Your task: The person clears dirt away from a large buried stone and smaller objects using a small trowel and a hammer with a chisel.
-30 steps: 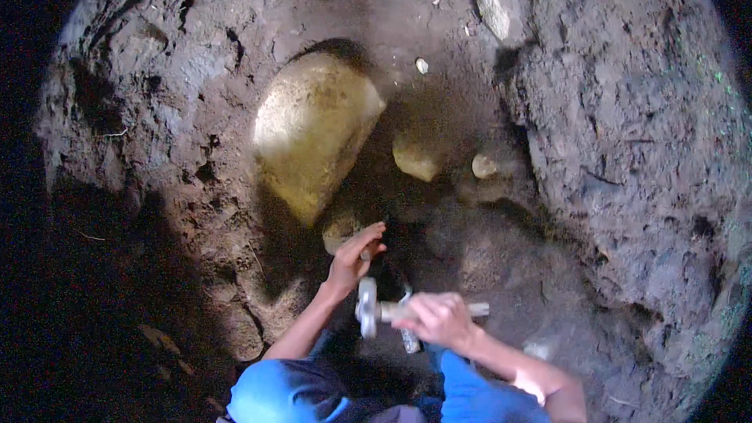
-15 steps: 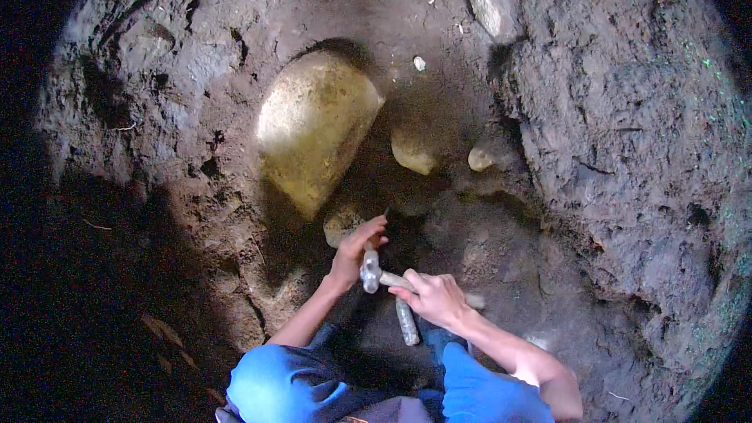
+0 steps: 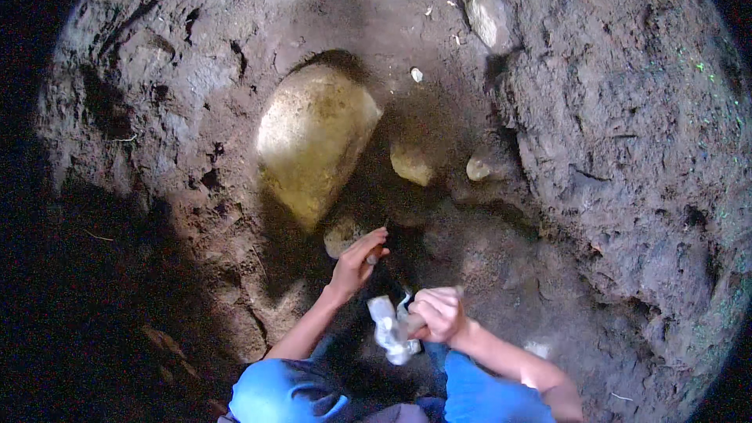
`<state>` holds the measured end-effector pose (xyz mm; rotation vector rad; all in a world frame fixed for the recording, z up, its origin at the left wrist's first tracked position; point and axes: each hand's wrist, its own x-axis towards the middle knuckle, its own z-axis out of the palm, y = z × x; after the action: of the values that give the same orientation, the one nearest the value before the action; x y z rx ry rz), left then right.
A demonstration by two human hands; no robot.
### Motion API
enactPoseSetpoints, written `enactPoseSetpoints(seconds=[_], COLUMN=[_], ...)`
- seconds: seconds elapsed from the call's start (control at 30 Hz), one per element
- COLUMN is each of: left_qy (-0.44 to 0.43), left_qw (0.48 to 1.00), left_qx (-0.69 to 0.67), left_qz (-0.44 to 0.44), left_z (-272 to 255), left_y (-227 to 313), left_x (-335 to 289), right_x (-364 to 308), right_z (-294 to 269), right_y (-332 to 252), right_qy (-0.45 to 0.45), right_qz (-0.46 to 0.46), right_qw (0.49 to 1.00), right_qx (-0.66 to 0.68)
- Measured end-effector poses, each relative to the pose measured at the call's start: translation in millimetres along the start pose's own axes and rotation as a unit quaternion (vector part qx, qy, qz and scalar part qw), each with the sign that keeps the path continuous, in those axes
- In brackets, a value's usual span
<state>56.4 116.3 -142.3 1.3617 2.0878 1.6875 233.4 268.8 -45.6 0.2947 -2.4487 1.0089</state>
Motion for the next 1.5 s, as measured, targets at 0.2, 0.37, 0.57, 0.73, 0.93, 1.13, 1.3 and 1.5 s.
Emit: enactPoseSetpoints(seconds=[0.2,0.37,0.57,0.73,0.93,1.13,1.3,1.5], left_qy=[0.004,-0.005,0.006,-0.004,-0.004,0.027,0.034,0.098], left_qw=[1.000,0.998,0.999,0.997,0.999,0.998,0.998,0.981], left_qx=[0.029,0.053,0.033,-0.022,0.027,0.052,0.023,-0.078], left_qz=[-0.006,0.014,-0.009,-0.076,-0.030,-0.022,-0.039,-0.149], left_z=[-9,-3,2,1,-2,1,2,5], left_y=[-9,1,-8,-11,7,3,15,1], left_x=[-3,4,-2,-14,3,4,-5,-22], right_x=[5,1,5,6,1,-22,-25,-42], right_z=[-3,8,-3,14,9,6,2,6], right_y=[-6,5,-22,-8,-7,-9,-3,-3], right_qy=[-0.091,-0.075,-0.013,-0.095,-0.072,0.024,0.044,0.023], right_qz=[0.130,0.164,-0.016,0.231,0.143,0.250,0.227,0.267], right_qw=[0.987,0.983,1.000,0.967,0.987,0.967,0.972,0.961], right_qx=[-0.006,-0.021,-0.008,-0.042,-0.035,0.036,0.029,0.073])
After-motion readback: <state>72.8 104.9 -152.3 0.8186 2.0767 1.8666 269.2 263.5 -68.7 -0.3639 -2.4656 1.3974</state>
